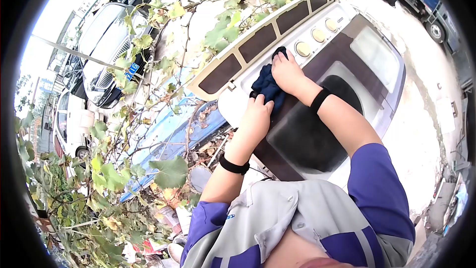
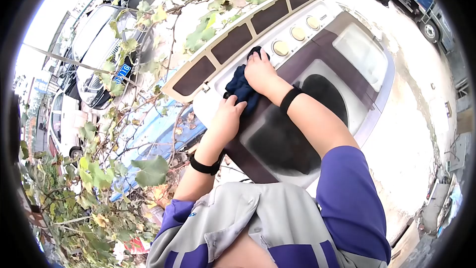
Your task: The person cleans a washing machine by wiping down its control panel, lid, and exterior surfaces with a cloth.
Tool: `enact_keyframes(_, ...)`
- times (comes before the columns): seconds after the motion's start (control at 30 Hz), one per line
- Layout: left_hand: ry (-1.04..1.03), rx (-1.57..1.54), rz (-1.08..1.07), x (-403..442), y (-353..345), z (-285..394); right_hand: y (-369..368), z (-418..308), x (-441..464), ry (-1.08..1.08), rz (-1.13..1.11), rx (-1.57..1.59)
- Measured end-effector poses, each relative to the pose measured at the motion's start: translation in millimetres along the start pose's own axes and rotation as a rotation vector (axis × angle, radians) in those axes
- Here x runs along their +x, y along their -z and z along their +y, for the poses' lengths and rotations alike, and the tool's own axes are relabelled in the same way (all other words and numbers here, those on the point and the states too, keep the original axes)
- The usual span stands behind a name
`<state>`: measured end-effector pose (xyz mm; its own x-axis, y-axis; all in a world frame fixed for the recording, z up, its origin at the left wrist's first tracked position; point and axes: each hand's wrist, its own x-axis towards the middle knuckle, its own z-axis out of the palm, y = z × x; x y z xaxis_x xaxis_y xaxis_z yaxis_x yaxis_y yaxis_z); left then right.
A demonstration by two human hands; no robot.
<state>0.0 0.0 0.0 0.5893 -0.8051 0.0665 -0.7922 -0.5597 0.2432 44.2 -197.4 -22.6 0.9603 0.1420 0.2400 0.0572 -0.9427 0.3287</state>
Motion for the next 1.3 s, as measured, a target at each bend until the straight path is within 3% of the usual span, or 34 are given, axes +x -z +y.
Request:
enact_keyframes(0.1, 0.01, 0.053, 0.081, 7, -5, 10, 0, 11, -13, 0.115, 0.121, 0.001)
enact_keyframes(0.3, -0.044, 0.038, 0.087, -15, 1, 12, 12, -2, -36, 0.108, -0.021, 0.283)
enact_keyframes(0.5, -0.02, -0.316, 0.167, -19, 5, -12, 29, -16, -38, -0.017, -0.186, 0.553)
enact_keyframes(0.53, -0.008, -0.365, 0.168, -19, 8, -13, 23, -19, -41, -0.015, -0.07, 0.492)
enact_keyframes(0.7, 0.057, -0.465, 0.13, -8, 13, -16, 23, -11, -33, -0.097, -0.113, 0.648)
enact_keyframes(0.83, 0.058, -0.254, 0.244, -7, 1, 0, 26, 5, -31, 0.033, -0.139, 0.818)
enact_keyframes(0.9, -0.013, -0.367, 0.216, -12, 11, -7, 32, 20, -32, 0.134, -0.111, 0.942)
enact_keyframes(0.97, -0.047, -0.431, 0.166, -8, 27, -13, 39, 31, -29, 0.193, 0.085, 0.864)
enact_keyframes(1.03, -0.011, -0.278, 0.216, 10, 42, -6, 39, 43, -11, 0.218, 0.286, 0.801)
enact_keyframes(1.1, -0.014, -0.201, 0.203, 38, 50, -1, 21, 56, 11, 0.188, 0.322, 0.731)
enact_keyframes(1.13, -0.007, -0.163, 0.125, 54, 46, -7, 9, 61, 21, 0.174, 0.213, 0.671)
enact_keyframes(1.27, 0.058, -0.047, -0.128, 109, 34, -21, -20, 76, 29, 0.095, 0.174, 0.683)
enact_keyframes(1.3, 0.028, -0.059, -0.065, 114, 34, -18, -25, 79, 29, 0.032, 0.172, 0.744)
